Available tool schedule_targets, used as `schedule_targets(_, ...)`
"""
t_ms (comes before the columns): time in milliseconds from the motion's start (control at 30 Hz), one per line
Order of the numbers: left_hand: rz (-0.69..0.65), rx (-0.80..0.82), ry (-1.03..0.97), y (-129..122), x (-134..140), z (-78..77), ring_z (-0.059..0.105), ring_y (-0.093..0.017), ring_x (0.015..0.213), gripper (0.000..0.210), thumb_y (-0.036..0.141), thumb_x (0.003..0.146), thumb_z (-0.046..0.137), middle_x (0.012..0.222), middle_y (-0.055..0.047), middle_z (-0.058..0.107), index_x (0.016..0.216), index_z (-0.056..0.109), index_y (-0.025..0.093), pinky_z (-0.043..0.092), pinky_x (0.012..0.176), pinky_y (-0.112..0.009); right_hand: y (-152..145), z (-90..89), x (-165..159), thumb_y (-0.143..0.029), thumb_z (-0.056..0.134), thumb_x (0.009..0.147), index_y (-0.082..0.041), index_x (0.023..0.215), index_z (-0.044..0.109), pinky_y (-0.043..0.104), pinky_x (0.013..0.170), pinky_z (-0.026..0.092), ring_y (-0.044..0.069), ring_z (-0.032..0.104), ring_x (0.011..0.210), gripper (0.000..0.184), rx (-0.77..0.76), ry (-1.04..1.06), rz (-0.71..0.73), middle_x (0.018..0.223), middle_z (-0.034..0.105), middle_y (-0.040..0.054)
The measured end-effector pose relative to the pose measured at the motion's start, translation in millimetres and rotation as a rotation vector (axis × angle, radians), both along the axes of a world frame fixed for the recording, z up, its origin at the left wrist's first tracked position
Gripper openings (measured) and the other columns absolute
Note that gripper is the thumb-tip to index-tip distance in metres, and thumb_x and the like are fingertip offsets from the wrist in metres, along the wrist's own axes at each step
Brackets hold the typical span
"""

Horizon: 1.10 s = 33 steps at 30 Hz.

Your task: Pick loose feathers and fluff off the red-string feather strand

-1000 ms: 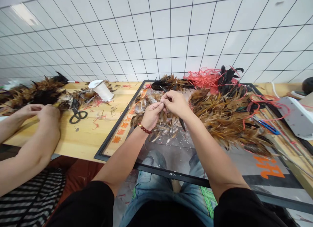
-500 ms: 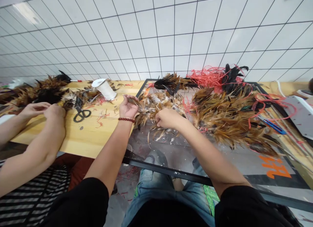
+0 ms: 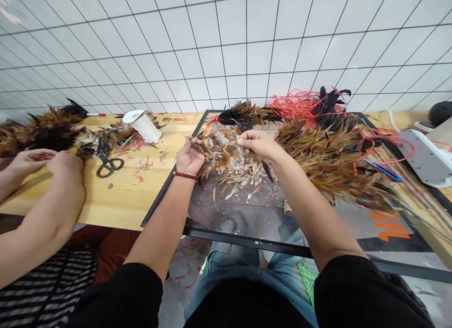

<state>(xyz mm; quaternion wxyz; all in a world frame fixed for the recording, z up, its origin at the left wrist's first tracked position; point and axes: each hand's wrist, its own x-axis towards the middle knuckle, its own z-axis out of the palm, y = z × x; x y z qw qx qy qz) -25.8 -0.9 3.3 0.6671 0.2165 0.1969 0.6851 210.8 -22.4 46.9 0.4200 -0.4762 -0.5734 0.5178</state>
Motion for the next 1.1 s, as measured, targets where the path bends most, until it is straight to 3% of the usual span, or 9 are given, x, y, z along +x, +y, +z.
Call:
schedule_targets(67,-0.004,-0.003,0.07,-1.7,6.0,0.9,0.059,-0.009,0.065,0.018,0.023,0.09,0.069,0.066,0.003,0.058,0.075,0.062,0.018,0.054,0.074,-0.027,-0.2,0.3,-2.8,-0.035,0.083,0.069,-0.018,0.073,0.058,0.019,0.044,0.03,0.007,0.042,0.043,0.03,-0.08,0.136,-0.044,0.048,0.051,-0.006)
schedule_targets(167,-0.034,-0.02,0.226,-8.7,21.1,0.8,0.059,-0.01,0.062,0.018,0.022,0.088,0.07,0.064,0.002,0.058,0.072,0.064,0.016,0.054,0.071,-0.026,1.5,-2.4,-11.1,-0.036,0.086,0.066,-0.019,0.075,0.057,0.019,0.047,0.04,0.008,0.052,0.048,0.035,-0.044,0.242,-0.115,0.053,0.057,-0.0041)
schedule_targets(367,-0.395,-0.078,0.339,-30.2,46.5,0.2,0.067,-0.013,0.072,0.014,0.021,0.085,0.073,0.074,-0.003,0.068,0.075,0.066,0.014,0.057,0.079,-0.031,1.4,-12.2,-23.9,-0.034,0.069,0.083,-0.021,0.082,0.06,0.033,0.074,0.057,0.017,0.068,0.075,0.016,0.446,0.097,-0.302,0.078,0.068,0.003)
schedule_targets(433,-0.417,-0.107,0.313,-31.8,47.6,0.0,0.069,-0.015,0.077,0.011,0.02,0.084,0.073,0.078,-0.004,0.07,0.077,0.066,0.015,0.057,0.08,-0.032,-3.8,-14.6,-25.3,-0.028,0.06,0.088,-0.021,0.086,0.064,0.037,0.084,0.056,0.021,0.069,0.088,0.009,0.685,-0.127,-0.255,0.09,0.071,0.0068)
schedule_targets(533,-0.299,-0.164,0.238,-28.1,46.0,-1.4,0.066,-0.014,0.072,0.007,0.018,0.083,0.072,0.074,-0.002,0.069,0.078,0.067,0.016,0.056,0.077,-0.03,-9.4,-19.3,-25.3,-0.023,0.05,0.093,-0.021,0.093,0.07,0.04,0.094,0.054,0.023,0.067,0.105,0.02,0.994,-0.511,-0.02,0.109,0.073,0.0112)
schedule_targets(700,-0.174,-0.219,0.171,-22.3,46.6,-5.1,0.063,-0.01,0.068,0.007,0.015,0.083,0.071,0.073,0.0,0.068,0.078,0.066,0.016,0.052,0.065,-0.023,-4.3,-28.8,-24.4,-0.02,0.043,0.098,-0.019,0.103,0.073,0.049,0.1,0.052,0.026,0.065,0.113,0.03,1.231,-0.78,0.197,0.12,0.073,0.0144)
schedule_targets(933,-0.186,-0.198,0.164,-25.4,51.9,-6.8,0.059,-0.008,0.059,0.005,0.015,0.085,0.069,0.069,0.0,0.066,0.08,0.067,0.015,0.045,0.052,-0.02,-4.7,-30.0,-21.9,-0.033,0.057,0.093,-0.022,0.097,0.073,0.05,0.108,0.045,0.028,0.061,0.122,0.02,1.222,-0.7,0.242,0.119,0.074,0.0098)
schedule_targets(1000,-0.186,-0.18,0.179,-26.2,52.7,-6.2,0.059,-0.008,0.059,0.007,0.015,0.085,0.069,0.067,0.0,0.066,0.079,0.067,0.014,0.046,0.054,-0.02,-5.8,-28.6,-23.0,-0.039,0.062,0.09,-0.022,0.1,0.072,0.046,0.107,0.046,0.026,0.063,0.119,0.022,1.092,-0.559,0.132,0.118,0.074,0.0096)
schedule_targets(1100,-0.172,-0.152,0.225,-28.3,54.3,-5.3,0.065,-0.01,0.067,0.01,0.016,0.084,0.072,0.069,-0.002,0.068,0.076,0.066,0.014,0.054,0.07,-0.024,-4.4,-27.1,-27.3,-0.04,0.064,0.087,-0.02,0.104,0.07,0.04,0.096,0.052,0.023,0.067,0.103,0.027,0.727,-0.313,-0.122,0.11,0.074,0.0102)
